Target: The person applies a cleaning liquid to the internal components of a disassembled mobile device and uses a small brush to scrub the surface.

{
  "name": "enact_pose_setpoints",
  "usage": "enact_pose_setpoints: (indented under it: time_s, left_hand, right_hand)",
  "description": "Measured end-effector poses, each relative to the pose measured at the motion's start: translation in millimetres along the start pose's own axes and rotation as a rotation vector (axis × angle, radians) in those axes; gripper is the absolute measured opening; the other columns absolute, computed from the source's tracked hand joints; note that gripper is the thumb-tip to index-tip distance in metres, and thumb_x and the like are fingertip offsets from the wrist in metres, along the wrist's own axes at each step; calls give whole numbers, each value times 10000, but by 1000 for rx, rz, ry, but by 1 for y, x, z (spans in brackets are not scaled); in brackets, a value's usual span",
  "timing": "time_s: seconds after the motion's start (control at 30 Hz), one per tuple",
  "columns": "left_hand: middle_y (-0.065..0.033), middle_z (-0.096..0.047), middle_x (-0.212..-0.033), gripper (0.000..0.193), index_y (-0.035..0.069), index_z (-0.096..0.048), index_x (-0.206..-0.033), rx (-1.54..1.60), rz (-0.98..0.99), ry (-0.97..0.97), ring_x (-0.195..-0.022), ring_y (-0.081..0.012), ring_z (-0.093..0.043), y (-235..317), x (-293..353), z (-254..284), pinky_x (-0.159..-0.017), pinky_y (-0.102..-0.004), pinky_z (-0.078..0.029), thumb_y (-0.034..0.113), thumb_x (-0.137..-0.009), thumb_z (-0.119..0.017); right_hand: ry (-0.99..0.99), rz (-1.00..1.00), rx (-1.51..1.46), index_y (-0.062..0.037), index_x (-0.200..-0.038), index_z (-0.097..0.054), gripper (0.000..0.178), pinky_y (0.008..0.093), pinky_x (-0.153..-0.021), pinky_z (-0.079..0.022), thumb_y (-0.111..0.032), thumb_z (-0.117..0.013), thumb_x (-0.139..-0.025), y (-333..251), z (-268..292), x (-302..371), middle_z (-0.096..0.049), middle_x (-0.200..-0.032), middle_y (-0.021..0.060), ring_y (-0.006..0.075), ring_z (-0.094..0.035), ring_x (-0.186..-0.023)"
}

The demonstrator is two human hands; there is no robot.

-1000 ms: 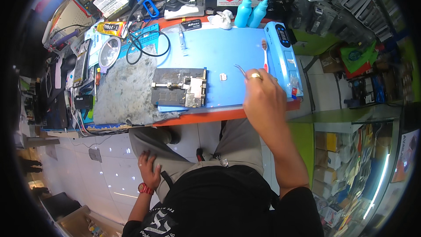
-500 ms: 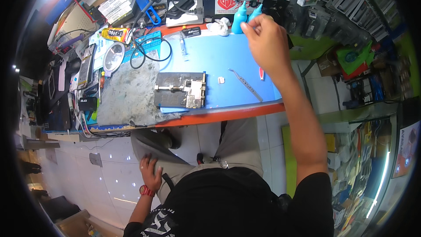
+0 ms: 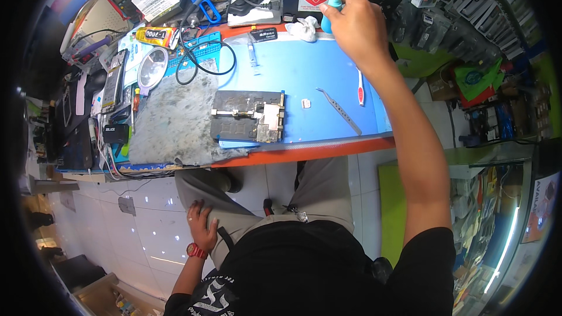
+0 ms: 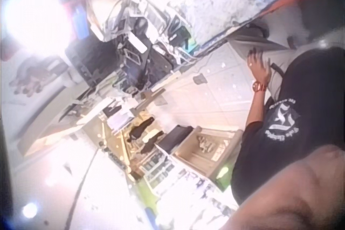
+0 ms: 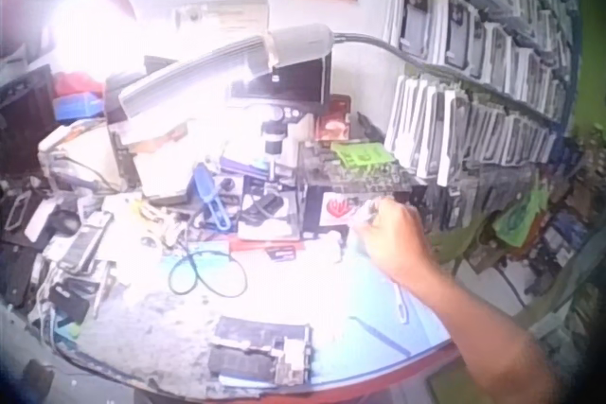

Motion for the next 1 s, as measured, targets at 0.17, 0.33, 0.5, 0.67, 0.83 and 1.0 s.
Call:
enact_pose_setpoints:
  time_s: [0.17, 0.33, 0.5, 0.67, 0.83, 1.0]
  left_hand:
    - [-221, -556, -1543, 421, 49, -696, -1303, 12, -2, -2, -1500, -466, -424, -3, 3, -3, -1261, -608, -278, 219, -920, -738]
    - [-226, -552, -1546, 419, 46, -694, -1302, -10, 2, 4, -1498, -472, -423, -4, 5, -1, -1259, -612, -277, 219, -923, -735]
    - [-229, -545, -1552, 418, 45, -691, -1307, -2, 1, -16, -1504, -473, -418, 1, 1, 1, -1264, -614, -271, 214, -926, -728]
    - [-228, -542, -1554, 421, 51, -691, -1314, -16, 8, -19, -1503, -472, -418, 1, 2, 1, -1266, -613, -270, 209, -926, -726]
    - [-230, -546, -1546, 425, 53, -692, -1320, -9, 11, -18, -1499, -474, -415, 3, -1, 0, -1265, -608, -272, 209, -926, -724]
    - [-234, -546, -1545, 426, 54, -694, -1323, -16, 26, -24, -1501, -476, -412, 2, 1, 0, -1265, -605, -274, 215, -929, -722]
  right_hand:
    - [-96, 142, -213, 13, -976, -738, 249, 340, -609, -480, -199, -858, -924, -31, 43, 75, -576, -678, 47, 147, -539, -631]
    - [-163, 44, -148, 16, -940, -735, 257, 359, -630, -508, -177, -896, -888, -34, 49, 140, -671, -900, 95, 192, -617, -689]
    - [-55, 106, -104, 18, -1203, -676, 396, 455, -846, -548, -196, -864, -927, -10, 26, 159, -704, -1057, 155, 351, -679, -969]
    - [-146, 67, -73, -1, -1329, -627, 492, 512, -942, -533, -184, -855, -933, 1, 15, 175, -705, -1181, 191, 415, -668, -1047]
    - [-162, 79, -179, 2, -1427, -588, 548, 480, -1011, -529, -111, -817, -941, 6, 28, 170, -678, -1287, 220, 423, -667, -1151]
    - [-312, 105, -219, 12, -1621, -435, 621, 398, -1059, -523, -50, -653, -1042, 8, 61, 160, -643, -1405, 186, 288, -676, -1211]
Point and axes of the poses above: each hand's wrist, its own x-axis away from the middle knuckle, its own z-axis out of the back of the hand, y = z × x, the point moved 2 cm from there along -x, towards the middle knuckle
